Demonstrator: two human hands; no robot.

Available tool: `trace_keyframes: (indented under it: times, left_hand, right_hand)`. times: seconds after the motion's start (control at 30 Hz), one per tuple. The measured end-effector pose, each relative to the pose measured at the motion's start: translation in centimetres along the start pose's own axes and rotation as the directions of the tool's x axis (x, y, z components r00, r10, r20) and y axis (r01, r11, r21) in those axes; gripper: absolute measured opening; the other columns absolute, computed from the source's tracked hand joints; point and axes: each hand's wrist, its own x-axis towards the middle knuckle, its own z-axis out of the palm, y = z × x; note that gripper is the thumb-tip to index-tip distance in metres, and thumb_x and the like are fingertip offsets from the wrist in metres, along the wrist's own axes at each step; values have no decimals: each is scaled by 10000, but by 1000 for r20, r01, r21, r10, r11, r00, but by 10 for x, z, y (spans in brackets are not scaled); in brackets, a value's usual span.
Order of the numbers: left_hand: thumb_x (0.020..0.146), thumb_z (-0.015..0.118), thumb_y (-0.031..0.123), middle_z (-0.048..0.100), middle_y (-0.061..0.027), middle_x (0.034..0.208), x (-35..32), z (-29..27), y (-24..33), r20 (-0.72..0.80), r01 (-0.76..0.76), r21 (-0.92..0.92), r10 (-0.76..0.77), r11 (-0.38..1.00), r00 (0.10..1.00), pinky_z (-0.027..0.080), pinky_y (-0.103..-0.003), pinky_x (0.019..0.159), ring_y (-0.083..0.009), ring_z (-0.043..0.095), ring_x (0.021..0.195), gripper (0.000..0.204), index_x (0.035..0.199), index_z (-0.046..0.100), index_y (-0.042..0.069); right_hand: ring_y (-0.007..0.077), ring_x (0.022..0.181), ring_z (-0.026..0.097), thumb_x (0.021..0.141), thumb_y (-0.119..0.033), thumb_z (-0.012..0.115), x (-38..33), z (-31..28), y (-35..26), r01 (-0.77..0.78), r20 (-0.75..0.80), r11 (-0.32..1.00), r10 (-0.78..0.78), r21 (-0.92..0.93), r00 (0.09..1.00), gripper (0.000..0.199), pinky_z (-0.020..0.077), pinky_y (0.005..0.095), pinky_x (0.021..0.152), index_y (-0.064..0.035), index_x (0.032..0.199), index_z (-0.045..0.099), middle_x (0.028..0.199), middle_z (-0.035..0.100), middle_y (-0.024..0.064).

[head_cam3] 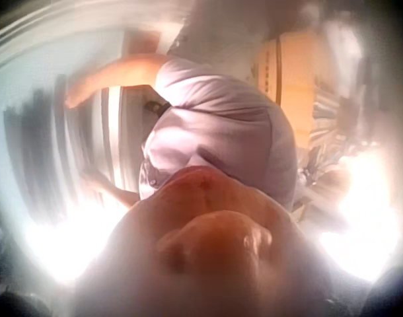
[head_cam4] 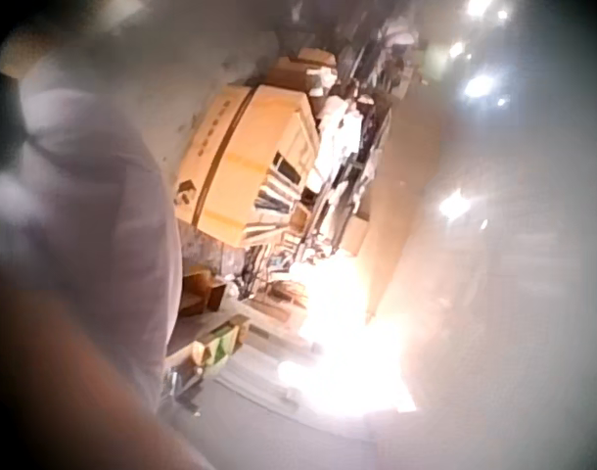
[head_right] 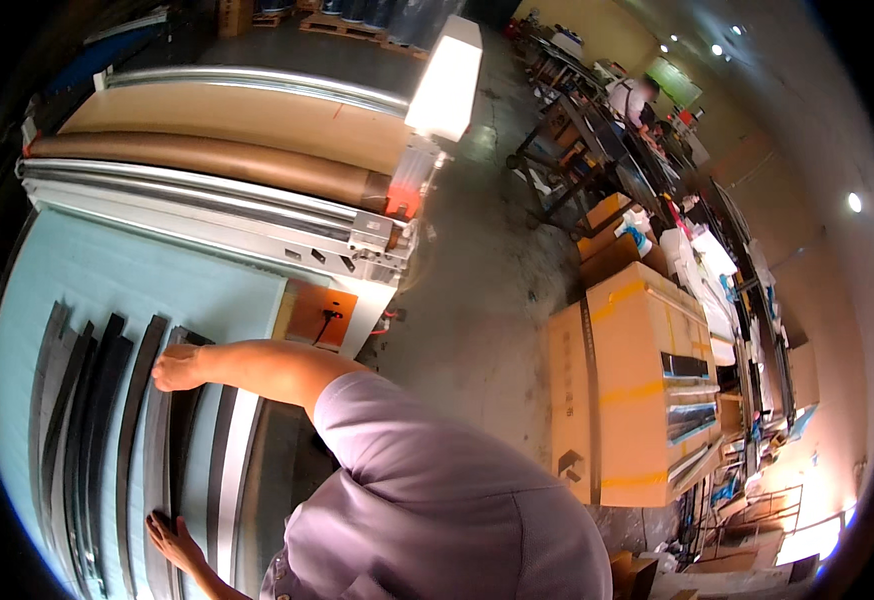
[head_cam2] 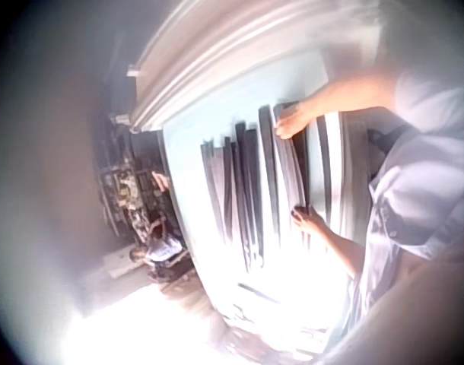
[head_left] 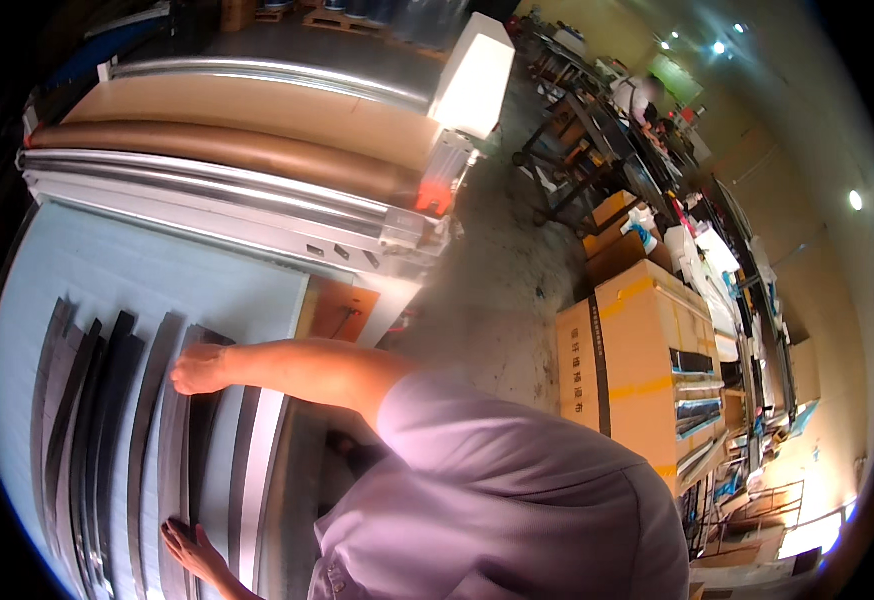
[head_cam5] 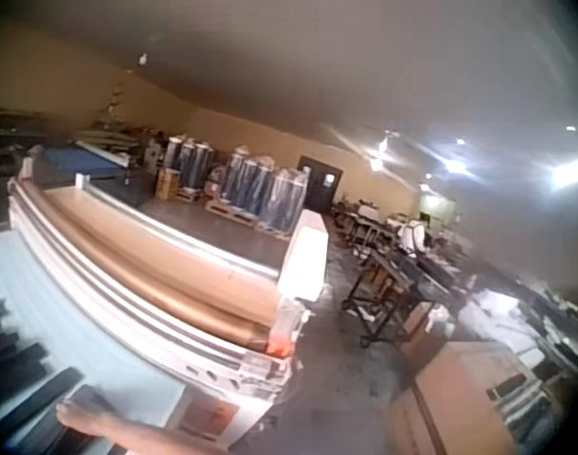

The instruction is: The person assembles window frame components on a workbench. They pick up long, curved metal strips and align them with a white profile, pressing them together to form a unit. The person repeats this process for multiple strips, stacking the finished assemblies on the table.

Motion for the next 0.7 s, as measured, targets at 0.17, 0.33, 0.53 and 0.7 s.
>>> trace_keyframes:
  times: [0.17,0.33,0.53,0.7]
  left_hand:
    - [956,621,234,448,-155,1514,10,24,-22,-74,-169,81,175,982,982,448,-496,1074,-346,458,1362,535,1467,488,148]
    - [1011,453,104,569,-172,1398,-8,-12,-20,-85,-181,-4,180,983,980,419,-432,1084,-332,530,1294,377,1349,617,77]
    - [979,542,192,598,-240,1305,-69,-112,37,144,-136,171,111,976,983,479,-456,967,-355,557,1216,379,1322,600,44]
    - [880,525,42,619,-118,1335,-122,-119,43,85,-146,144,135,979,987,435,-426,997,-274,529,1285,450,1323,600,24]
  right_hand:
    - [259,734,637,807,-130,605,1,-17,-3,36,-291,999,-42,-27,956,168,519,406,618,-74,658,551,741,609,66]
    - [232,742,583,779,-131,627,-16,-36,-20,93,-455,996,-76,16,888,163,481,370,647,-97,691,494,733,530,43]
    - [222,806,573,795,-158,643,-81,-35,-65,-38,-320,999,47,35,946,153,478,375,706,-113,741,507,758,530,27]
    - [207,861,563,788,-149,641,-114,-13,-102,-58,-300,997,72,53,951,163,491,363,766,-99,713,505,812,530,27]
